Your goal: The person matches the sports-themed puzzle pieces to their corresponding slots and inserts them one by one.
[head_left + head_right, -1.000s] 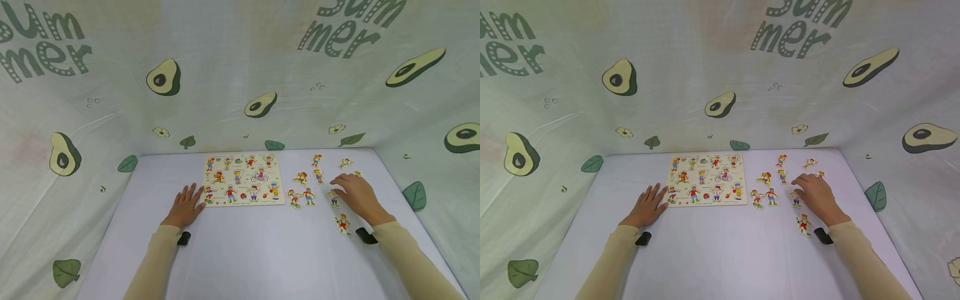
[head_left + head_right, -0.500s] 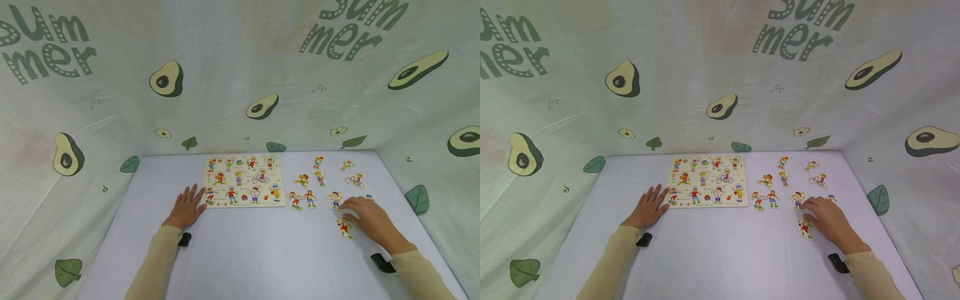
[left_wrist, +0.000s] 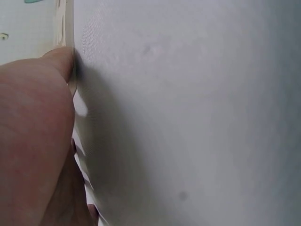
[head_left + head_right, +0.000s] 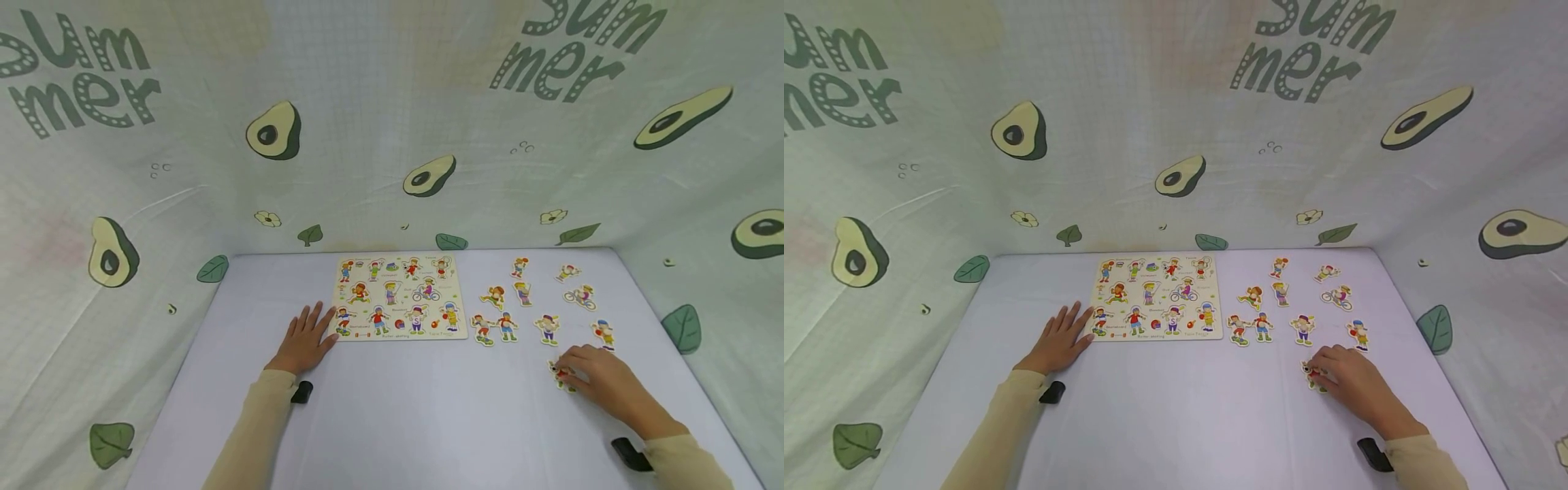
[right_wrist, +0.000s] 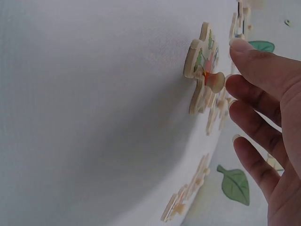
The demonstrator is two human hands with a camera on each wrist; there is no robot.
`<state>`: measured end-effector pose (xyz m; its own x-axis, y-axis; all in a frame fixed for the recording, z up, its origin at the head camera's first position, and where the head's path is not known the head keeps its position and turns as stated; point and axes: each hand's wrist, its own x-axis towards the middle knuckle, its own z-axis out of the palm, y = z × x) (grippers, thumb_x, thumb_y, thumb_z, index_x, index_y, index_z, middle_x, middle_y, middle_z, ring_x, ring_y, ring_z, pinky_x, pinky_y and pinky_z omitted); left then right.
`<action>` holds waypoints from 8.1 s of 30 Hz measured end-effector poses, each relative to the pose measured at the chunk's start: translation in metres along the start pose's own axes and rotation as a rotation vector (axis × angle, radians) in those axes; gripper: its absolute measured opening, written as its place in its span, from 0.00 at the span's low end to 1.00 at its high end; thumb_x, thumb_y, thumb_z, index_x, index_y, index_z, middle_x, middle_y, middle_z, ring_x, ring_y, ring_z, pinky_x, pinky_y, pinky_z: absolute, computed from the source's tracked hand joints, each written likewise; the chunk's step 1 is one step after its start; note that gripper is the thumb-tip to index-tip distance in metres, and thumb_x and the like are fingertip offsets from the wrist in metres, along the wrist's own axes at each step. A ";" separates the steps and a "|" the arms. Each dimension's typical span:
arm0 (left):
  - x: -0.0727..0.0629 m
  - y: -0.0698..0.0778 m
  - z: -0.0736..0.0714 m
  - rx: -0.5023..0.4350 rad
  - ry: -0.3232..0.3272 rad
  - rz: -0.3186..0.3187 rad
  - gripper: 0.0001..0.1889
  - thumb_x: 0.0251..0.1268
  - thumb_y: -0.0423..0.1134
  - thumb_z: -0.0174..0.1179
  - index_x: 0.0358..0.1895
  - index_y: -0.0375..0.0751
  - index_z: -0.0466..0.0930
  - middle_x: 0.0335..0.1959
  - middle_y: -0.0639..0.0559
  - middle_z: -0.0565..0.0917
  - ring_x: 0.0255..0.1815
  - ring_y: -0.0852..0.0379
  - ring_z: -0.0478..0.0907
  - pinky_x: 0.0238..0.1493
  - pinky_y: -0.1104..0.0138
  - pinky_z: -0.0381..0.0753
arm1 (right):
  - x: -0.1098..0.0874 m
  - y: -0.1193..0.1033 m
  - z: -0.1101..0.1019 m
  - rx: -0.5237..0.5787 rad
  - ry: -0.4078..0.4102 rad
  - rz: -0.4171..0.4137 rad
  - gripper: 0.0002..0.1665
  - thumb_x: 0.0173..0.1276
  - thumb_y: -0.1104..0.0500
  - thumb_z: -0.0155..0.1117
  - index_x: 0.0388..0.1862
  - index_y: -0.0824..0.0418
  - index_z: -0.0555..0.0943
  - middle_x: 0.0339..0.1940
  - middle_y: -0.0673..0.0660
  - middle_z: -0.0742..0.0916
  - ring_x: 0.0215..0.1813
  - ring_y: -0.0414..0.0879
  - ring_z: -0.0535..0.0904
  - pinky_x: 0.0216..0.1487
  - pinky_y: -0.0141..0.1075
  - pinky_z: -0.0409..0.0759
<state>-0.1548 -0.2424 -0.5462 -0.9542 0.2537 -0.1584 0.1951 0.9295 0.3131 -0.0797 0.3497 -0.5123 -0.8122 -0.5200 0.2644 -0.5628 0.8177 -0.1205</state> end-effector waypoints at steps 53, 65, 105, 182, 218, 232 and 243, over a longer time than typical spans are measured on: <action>0.000 0.002 0.001 -0.010 -0.001 -0.016 0.36 0.85 0.54 0.49 0.87 0.45 0.52 0.88 0.35 0.47 0.87 0.29 0.39 0.83 0.35 0.41 | 0.045 -0.013 -0.002 -0.003 0.110 -0.044 0.18 0.51 0.70 0.84 0.38 0.56 0.87 0.37 0.49 0.87 0.38 0.47 0.82 0.38 0.46 0.84; -0.003 0.007 -0.004 -0.013 -0.011 -0.023 0.36 0.85 0.55 0.48 0.86 0.44 0.52 0.88 0.35 0.46 0.87 0.30 0.37 0.83 0.36 0.38 | 0.122 -0.037 -0.003 0.021 0.107 -0.063 0.14 0.58 0.70 0.81 0.40 0.59 0.87 0.38 0.52 0.87 0.40 0.49 0.84 0.42 0.47 0.85; -0.002 0.011 -0.007 -0.013 -0.047 -0.050 0.36 0.85 0.52 0.50 0.87 0.43 0.51 0.88 0.35 0.44 0.87 0.30 0.35 0.84 0.36 0.37 | 0.279 -0.068 0.049 0.192 0.001 0.063 0.05 0.72 0.65 0.73 0.44 0.62 0.88 0.43 0.58 0.89 0.48 0.53 0.87 0.51 0.47 0.86; -0.006 0.015 -0.013 -0.009 -0.056 -0.051 0.36 0.86 0.50 0.49 0.87 0.43 0.50 0.88 0.34 0.44 0.87 0.30 0.36 0.84 0.36 0.37 | 0.323 -0.076 0.084 0.100 -0.132 0.093 0.12 0.74 0.62 0.71 0.54 0.64 0.88 0.48 0.60 0.90 0.51 0.55 0.87 0.54 0.47 0.87; -0.001 0.010 -0.006 -0.003 -0.068 -0.061 0.37 0.86 0.55 0.46 0.88 0.46 0.48 0.88 0.37 0.42 0.87 0.30 0.35 0.83 0.34 0.36 | 0.154 -0.002 0.017 0.077 0.048 0.232 0.14 0.67 0.67 0.76 0.51 0.67 0.88 0.46 0.63 0.89 0.46 0.61 0.86 0.47 0.56 0.83; -0.003 0.008 -0.008 -0.017 -0.064 -0.073 0.36 0.86 0.53 0.47 0.87 0.45 0.48 0.88 0.36 0.41 0.87 0.29 0.34 0.82 0.33 0.36 | 0.119 -0.003 0.021 0.101 0.009 0.212 0.14 0.66 0.68 0.76 0.51 0.67 0.88 0.48 0.63 0.90 0.51 0.63 0.86 0.52 0.58 0.84; -0.004 0.010 -0.009 -0.014 -0.070 -0.071 0.37 0.85 0.53 0.47 0.87 0.44 0.49 0.88 0.35 0.43 0.87 0.29 0.35 0.82 0.33 0.37 | 0.109 -0.017 0.023 0.111 0.007 0.166 0.15 0.64 0.69 0.77 0.49 0.65 0.88 0.47 0.61 0.90 0.49 0.61 0.87 0.49 0.57 0.85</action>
<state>-0.1512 -0.2365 -0.5344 -0.9472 0.2055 -0.2462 0.1234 0.9421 0.3117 -0.1625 0.2737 -0.5038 -0.8945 -0.3780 0.2387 -0.4348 0.8599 -0.2676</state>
